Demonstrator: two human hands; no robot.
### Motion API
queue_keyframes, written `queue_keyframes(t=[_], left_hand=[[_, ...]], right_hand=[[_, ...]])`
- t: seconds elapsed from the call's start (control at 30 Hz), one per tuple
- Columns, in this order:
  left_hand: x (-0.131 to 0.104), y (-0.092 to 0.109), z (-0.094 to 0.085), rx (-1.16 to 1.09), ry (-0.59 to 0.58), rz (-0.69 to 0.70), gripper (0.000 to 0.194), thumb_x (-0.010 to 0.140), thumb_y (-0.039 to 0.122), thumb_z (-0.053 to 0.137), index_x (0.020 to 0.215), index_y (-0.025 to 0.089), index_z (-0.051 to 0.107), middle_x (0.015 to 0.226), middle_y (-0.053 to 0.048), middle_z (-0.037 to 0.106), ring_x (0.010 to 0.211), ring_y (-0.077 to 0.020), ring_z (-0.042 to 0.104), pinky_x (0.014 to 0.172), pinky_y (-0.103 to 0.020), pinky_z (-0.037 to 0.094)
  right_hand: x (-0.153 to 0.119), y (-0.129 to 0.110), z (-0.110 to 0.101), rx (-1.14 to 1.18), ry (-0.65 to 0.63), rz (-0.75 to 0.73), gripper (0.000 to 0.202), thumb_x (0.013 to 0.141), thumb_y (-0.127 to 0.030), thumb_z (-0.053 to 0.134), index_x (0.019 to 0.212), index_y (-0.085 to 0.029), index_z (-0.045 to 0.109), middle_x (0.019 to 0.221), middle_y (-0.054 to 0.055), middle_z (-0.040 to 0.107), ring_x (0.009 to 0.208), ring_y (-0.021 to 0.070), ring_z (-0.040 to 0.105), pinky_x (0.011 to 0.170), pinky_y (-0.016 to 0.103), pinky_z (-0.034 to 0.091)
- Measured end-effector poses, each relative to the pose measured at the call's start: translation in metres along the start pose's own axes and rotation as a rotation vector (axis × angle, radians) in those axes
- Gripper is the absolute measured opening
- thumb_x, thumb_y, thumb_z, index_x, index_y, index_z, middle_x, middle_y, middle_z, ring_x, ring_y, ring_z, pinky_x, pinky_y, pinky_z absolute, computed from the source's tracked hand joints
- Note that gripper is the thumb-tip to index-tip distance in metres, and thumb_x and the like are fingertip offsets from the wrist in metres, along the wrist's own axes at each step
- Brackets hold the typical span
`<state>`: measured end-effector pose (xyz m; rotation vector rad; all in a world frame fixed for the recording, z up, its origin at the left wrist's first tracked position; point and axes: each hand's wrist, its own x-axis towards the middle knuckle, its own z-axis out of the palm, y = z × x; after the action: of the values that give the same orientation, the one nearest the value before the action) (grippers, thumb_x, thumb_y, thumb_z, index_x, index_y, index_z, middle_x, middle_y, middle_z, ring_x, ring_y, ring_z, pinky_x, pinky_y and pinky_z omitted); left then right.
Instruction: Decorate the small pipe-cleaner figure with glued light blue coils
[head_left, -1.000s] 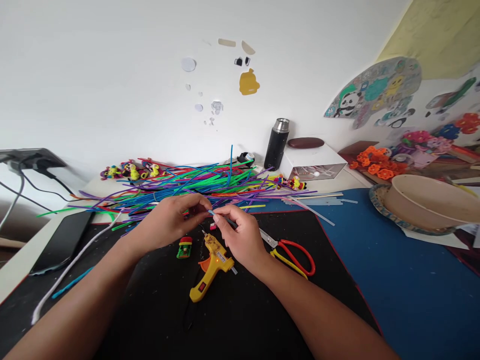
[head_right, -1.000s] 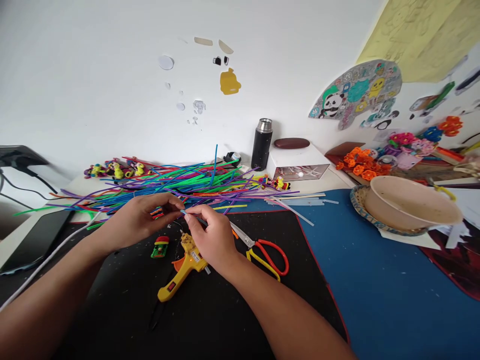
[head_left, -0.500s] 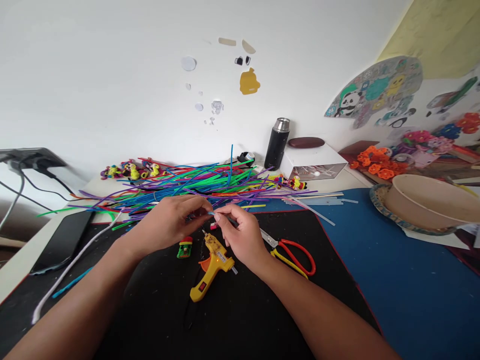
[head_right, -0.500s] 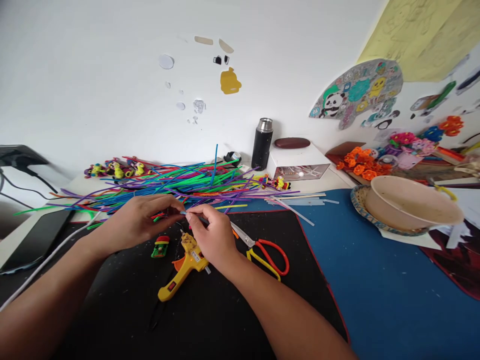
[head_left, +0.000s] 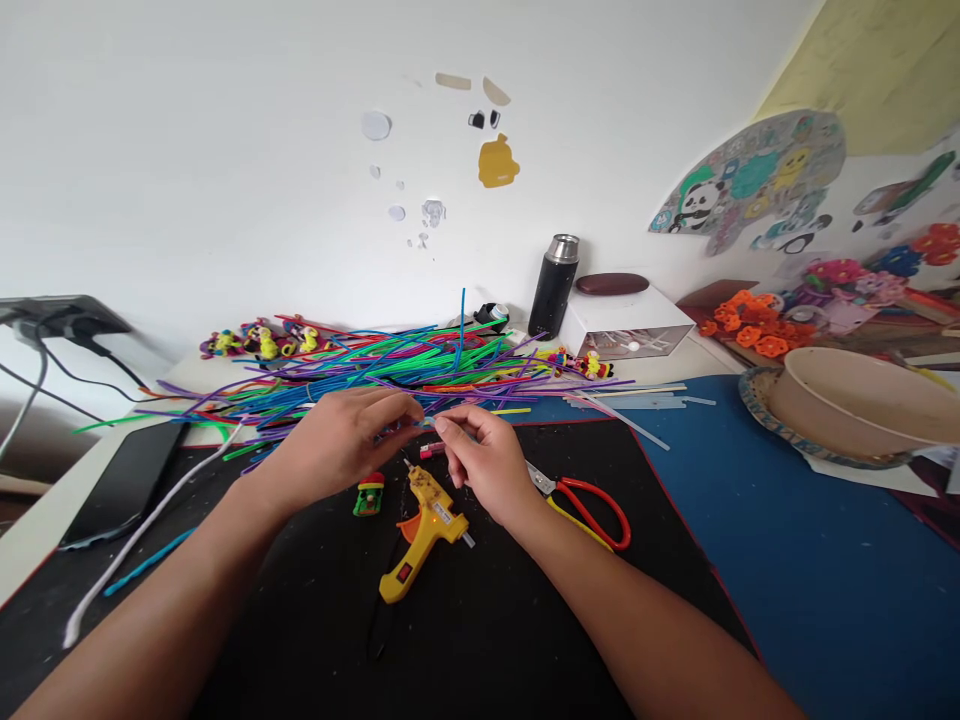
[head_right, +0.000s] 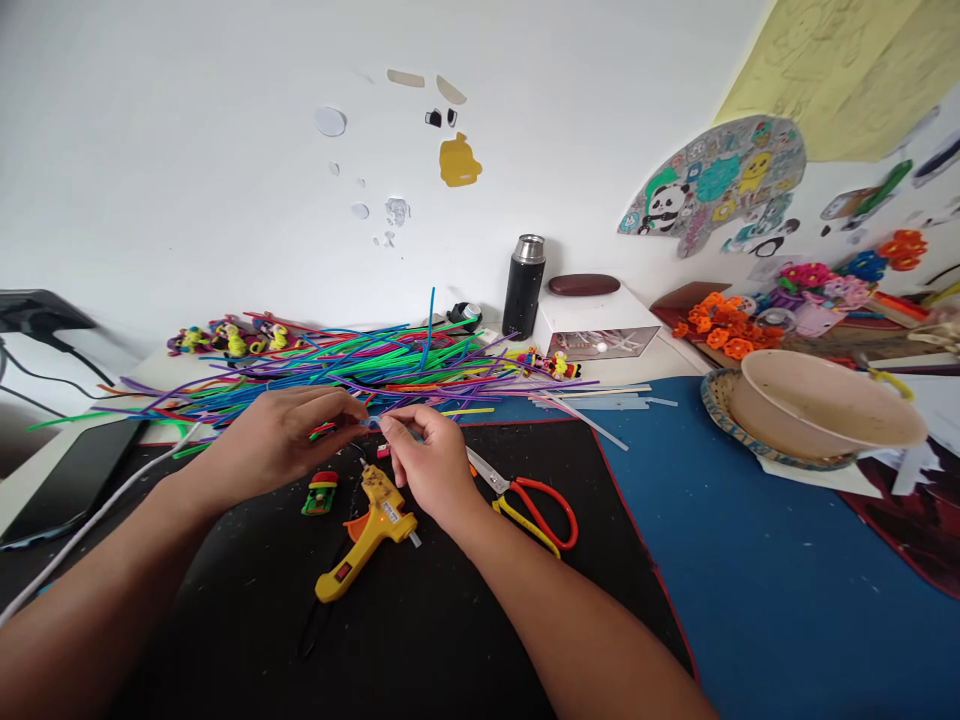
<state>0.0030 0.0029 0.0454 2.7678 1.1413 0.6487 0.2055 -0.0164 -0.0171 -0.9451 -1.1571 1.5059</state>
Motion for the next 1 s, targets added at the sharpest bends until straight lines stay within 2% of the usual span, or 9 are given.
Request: queue_keyframes(t=[0.2, 0.43, 0.8, 0.9, 1.0], left_hand=[[-0.001, -0.001, 0.001, -0.001, 0.007, -0.023, 0.022, 0.104, 0.034, 0.052, 0.101, 0.022, 0.071, 0.088, -0.005, 0.077, 0.075, -0.02, 0.07, 0.068, -0.028, 0.049], [-0.002, -0.004, 0.001, -0.019, 0.005, 0.012, 0.023, 0.106, 0.032, 0.053, 0.106, 0.023, 0.074, 0.097, -0.006, 0.08, 0.084, -0.0215, 0.073, 0.075, -0.029, 0.051], [-0.002, -0.008, -0.003, -0.029, -0.033, 0.054, 0.027, 0.108, 0.028, 0.049, 0.108, 0.025, 0.076, 0.095, -0.006, 0.078, 0.086, -0.0209, 0.072, 0.076, -0.029, 0.052], [-0.003, -0.009, -0.002, -0.027, -0.027, 0.038, 0.025, 0.107, 0.028, 0.051, 0.107, 0.024, 0.075, 0.097, -0.005, 0.079, 0.087, -0.0218, 0.073, 0.078, -0.03, 0.051], [-0.004, -0.011, -0.001, -0.063, -0.062, -0.031, 0.023, 0.106, 0.036, 0.056, 0.109, 0.024, 0.075, 0.097, -0.005, 0.079, 0.085, -0.0219, 0.073, 0.076, -0.029, 0.051]], right_hand=[[0.001, 0.001, 0.0, 0.014, -0.014, 0.022, 0.036, 0.087, -0.057, 0.073, 0.09, -0.021, 0.066, 0.052, -0.008, 0.052, 0.039, 0.0092, 0.043, 0.041, 0.023, 0.029], [0.0, 0.001, 0.0, 0.028, -0.022, 0.036, 0.035, 0.087, -0.055, 0.074, 0.09, -0.021, 0.066, 0.051, -0.009, 0.052, 0.038, 0.0089, 0.043, 0.041, 0.023, 0.029], [0.002, 0.005, 0.0, 0.004, -0.022, 0.037, 0.035, 0.087, -0.056, 0.074, 0.089, -0.021, 0.067, 0.049, -0.009, 0.052, 0.038, 0.0094, 0.043, 0.041, 0.023, 0.03], [0.002, 0.005, 0.001, 0.01, -0.025, 0.038, 0.035, 0.087, -0.055, 0.073, 0.09, -0.021, 0.067, 0.049, -0.009, 0.052, 0.038, 0.0095, 0.043, 0.041, 0.023, 0.03], [0.002, 0.004, 0.001, 0.016, -0.023, 0.041, 0.035, 0.087, -0.055, 0.073, 0.089, -0.021, 0.066, 0.049, -0.009, 0.052, 0.037, 0.0091, 0.042, 0.041, 0.023, 0.029]])
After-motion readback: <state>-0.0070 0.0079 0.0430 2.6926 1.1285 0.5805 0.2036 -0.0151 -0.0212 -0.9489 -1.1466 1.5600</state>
